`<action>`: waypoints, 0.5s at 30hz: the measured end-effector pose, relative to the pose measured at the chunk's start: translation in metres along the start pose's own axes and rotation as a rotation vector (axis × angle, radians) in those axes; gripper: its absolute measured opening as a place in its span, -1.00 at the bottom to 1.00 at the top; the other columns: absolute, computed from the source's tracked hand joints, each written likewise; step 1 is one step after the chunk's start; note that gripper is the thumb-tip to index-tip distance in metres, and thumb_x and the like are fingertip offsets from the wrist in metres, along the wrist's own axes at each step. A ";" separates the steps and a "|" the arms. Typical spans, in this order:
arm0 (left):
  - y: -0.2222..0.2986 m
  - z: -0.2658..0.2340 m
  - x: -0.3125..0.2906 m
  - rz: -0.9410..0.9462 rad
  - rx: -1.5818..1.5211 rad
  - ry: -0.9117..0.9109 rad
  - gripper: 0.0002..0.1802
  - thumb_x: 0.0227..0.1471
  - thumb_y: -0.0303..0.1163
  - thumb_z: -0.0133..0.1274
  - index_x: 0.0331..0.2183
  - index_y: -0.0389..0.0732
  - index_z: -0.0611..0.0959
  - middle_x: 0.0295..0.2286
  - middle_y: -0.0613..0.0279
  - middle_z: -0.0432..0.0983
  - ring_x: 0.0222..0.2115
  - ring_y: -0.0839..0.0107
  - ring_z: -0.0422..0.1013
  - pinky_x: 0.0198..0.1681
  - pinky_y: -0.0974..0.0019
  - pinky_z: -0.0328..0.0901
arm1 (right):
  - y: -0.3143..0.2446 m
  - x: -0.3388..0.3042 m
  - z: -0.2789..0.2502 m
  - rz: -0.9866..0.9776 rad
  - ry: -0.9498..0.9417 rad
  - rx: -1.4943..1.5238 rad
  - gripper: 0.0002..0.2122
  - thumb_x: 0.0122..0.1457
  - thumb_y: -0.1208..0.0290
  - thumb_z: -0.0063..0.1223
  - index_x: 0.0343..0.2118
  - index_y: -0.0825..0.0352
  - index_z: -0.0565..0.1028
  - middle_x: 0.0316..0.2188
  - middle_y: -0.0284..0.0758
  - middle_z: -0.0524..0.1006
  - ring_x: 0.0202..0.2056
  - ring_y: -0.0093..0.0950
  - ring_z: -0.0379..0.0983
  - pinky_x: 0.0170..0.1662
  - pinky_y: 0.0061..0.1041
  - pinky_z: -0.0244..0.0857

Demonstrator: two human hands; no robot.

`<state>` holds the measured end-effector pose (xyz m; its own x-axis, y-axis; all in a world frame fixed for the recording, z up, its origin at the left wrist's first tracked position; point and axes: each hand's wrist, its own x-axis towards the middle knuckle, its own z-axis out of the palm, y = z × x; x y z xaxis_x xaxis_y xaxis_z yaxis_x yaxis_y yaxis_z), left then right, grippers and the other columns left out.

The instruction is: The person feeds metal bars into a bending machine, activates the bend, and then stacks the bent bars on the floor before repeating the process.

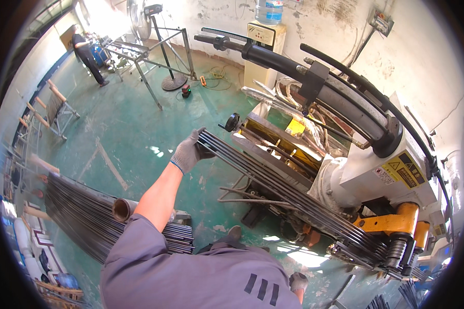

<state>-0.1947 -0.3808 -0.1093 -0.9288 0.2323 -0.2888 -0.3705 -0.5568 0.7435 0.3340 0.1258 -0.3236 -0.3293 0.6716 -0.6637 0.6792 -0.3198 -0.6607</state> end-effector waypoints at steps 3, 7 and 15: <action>-0.004 -0.008 0.006 0.046 -0.048 0.043 -0.30 0.41 0.17 -0.08 0.35 -0.06 0.35 0.11 -0.04 0.52 0.10 -0.17 0.50 0.19 -0.34 0.38 | -0.005 -0.003 0.002 -0.028 -0.045 -0.074 -0.84 0.14 0.47 0.13 -0.34 0.45 0.65 -0.58 -0.26 0.58 -0.60 -0.46 0.46 -0.53 -0.45 0.31; -0.019 0.018 0.010 0.012 0.060 0.032 -0.42 0.42 0.10 -0.03 0.20 -0.12 0.52 -0.04 0.05 0.62 -0.01 -0.03 0.58 0.07 -0.25 0.48 | 0.024 0.003 -0.019 0.058 -0.002 -0.045 -0.88 0.26 0.50 0.16 -0.25 0.46 0.62 -0.58 -0.27 0.57 -0.62 -0.42 0.47 -0.60 -0.45 0.28; -0.025 -0.025 0.009 0.117 0.504 0.102 -0.44 0.41 0.12 0.01 0.13 -0.14 0.55 -0.10 0.16 0.65 -0.18 0.14 0.65 -0.13 0.01 0.60 | 0.042 0.008 -0.064 0.052 0.064 -0.277 -0.77 0.21 0.36 0.22 -0.21 0.44 0.69 -0.49 -0.32 0.65 -0.52 -0.52 0.53 -0.44 -0.46 0.40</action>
<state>-0.1936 -0.3847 -0.1456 -0.9693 0.0984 -0.2255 -0.2362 -0.1162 0.9647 0.4017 0.1605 -0.3347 -0.2533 0.7029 -0.6646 0.8501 -0.1661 -0.4997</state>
